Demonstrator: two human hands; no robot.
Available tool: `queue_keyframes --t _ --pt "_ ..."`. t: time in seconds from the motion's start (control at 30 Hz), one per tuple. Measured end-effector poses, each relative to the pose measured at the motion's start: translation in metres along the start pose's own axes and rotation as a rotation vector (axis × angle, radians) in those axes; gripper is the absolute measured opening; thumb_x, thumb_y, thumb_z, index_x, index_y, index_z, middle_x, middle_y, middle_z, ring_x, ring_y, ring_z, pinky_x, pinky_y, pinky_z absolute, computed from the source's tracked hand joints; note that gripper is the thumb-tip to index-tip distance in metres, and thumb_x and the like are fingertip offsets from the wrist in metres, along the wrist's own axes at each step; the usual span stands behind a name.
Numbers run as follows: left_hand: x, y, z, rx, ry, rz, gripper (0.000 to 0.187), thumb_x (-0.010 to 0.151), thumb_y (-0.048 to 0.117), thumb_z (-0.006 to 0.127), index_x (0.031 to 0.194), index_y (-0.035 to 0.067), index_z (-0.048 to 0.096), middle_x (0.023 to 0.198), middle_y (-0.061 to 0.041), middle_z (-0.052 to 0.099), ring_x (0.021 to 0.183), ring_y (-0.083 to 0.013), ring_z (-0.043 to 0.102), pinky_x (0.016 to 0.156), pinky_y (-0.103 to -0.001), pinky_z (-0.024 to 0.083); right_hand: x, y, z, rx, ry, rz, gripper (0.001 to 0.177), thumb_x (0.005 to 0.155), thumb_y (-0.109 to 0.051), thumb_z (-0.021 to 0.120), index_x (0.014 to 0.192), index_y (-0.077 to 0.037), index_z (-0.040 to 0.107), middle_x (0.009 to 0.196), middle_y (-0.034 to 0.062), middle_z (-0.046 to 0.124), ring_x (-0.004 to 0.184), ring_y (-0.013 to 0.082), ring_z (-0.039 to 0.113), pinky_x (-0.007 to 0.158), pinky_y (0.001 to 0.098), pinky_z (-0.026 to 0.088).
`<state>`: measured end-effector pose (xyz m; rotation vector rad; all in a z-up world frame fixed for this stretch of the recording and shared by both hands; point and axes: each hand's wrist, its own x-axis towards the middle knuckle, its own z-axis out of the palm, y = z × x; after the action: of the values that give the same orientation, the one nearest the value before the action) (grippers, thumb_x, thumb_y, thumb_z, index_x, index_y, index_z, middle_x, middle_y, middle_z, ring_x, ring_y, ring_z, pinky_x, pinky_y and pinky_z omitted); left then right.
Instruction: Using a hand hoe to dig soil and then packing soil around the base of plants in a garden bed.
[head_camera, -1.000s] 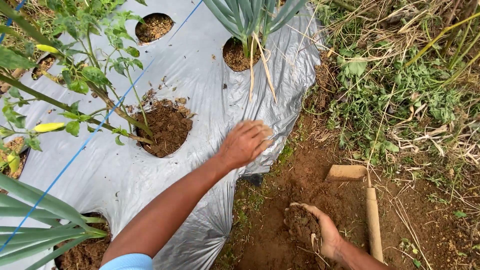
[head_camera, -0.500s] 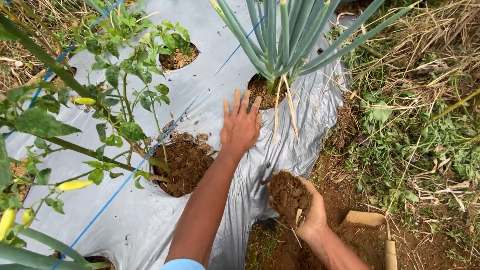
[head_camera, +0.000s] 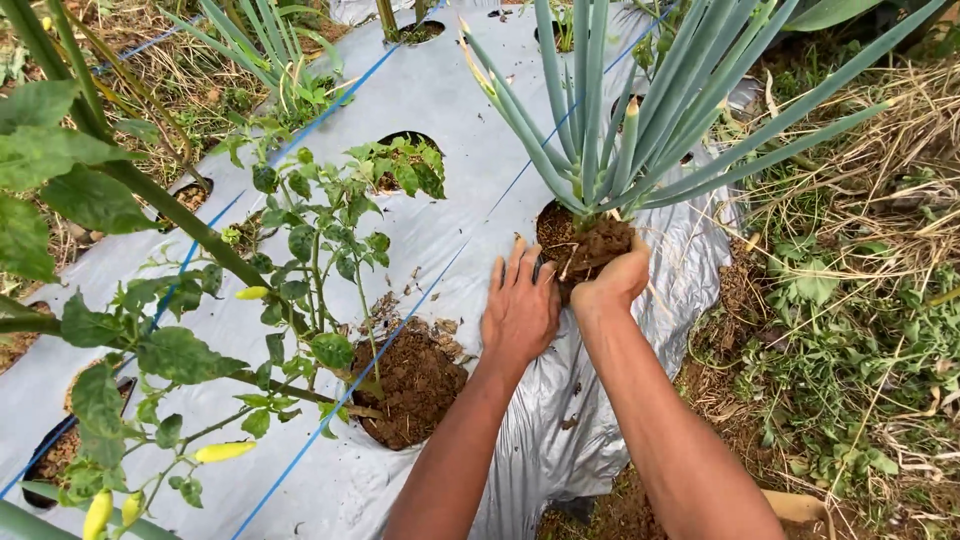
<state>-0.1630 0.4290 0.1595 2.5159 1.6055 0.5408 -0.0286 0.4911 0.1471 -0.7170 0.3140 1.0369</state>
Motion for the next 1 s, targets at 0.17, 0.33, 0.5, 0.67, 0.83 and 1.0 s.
queue_keyframes --t 0.17,0.33,0.5,0.67,0.83,1.0 --pt "-0.002 -0.004 0.01 -0.026 0.155 0.005 0.033 0.103 0.031 0.047 0.129 0.015 0.059 0.142 -0.01 0.05 0.15 -0.0317 0.037 0.124 -0.055 0.027 -0.051 0.002 0.023 -0.603 -0.058 -0.237 0.067 0.101 -0.029 0.05 0.159 -0.002 0.029 0.163 0.0218 0.033 0.152 0.0342 0.03 0.126 0.0512 0.026" --pt "-0.003 -0.002 0.008 -0.005 0.257 -0.008 0.037 0.104 0.032 0.046 0.133 0.013 0.057 0.139 -0.008 0.054 0.148 -0.0268 0.041 0.123 -0.051 0.03 -0.122 -0.035 0.022 -1.199 -0.269 -0.163 0.061 0.106 -0.011 0.037 0.164 -0.007 0.018 0.169 0.0206 0.018 0.157 0.0336 0.015 0.127 0.0541 0.012" --pt "-0.007 0.003 -0.001 0.003 0.176 -0.029 0.041 0.107 0.028 0.035 0.134 0.011 0.061 0.144 -0.01 0.057 0.151 -0.0281 0.038 0.126 -0.051 0.023 -0.126 -0.057 -0.013 -2.022 -0.652 -0.573 0.072 0.101 -0.024 0.061 0.162 -0.003 0.028 0.155 0.0346 0.038 0.146 0.0511 0.034 0.116 0.0678 0.033" --pt "-0.004 -0.001 0.01 0.009 0.237 -0.035 0.04 0.107 0.026 0.037 0.136 0.01 0.059 0.143 -0.01 0.058 0.148 -0.0288 0.043 0.124 -0.051 0.028 -0.085 -0.046 -0.004 -2.051 -0.733 -0.801 0.054 0.102 -0.03 0.062 0.149 -0.005 0.052 0.14 0.0296 0.055 0.133 0.0453 0.053 0.106 0.06 0.046" --pt "-0.006 0.004 -0.001 -0.008 0.256 -0.023 0.04 0.106 0.024 0.04 0.14 0.011 0.057 0.141 -0.01 0.059 0.148 -0.0284 0.044 0.124 -0.05 0.028 -0.008 -0.028 0.005 -1.98 -0.897 -1.192 0.037 0.104 -0.032 0.06 0.128 -0.007 0.072 0.11 0.0209 0.075 0.103 0.0424 0.072 0.085 0.0553 0.061" --pt "-0.001 0.0 0.009 0.037 0.115 -0.046 0.051 0.1 0.027 0.041 0.148 0.012 0.053 0.154 -0.008 0.054 0.154 -0.0319 0.034 0.128 -0.053 0.017 -0.064 -0.032 0.017 -2.04 -0.908 -1.217 0.04 0.105 -0.03 0.055 0.128 0.0 0.069 0.131 0.0242 0.067 0.123 0.0418 0.064 0.097 0.0528 0.057"
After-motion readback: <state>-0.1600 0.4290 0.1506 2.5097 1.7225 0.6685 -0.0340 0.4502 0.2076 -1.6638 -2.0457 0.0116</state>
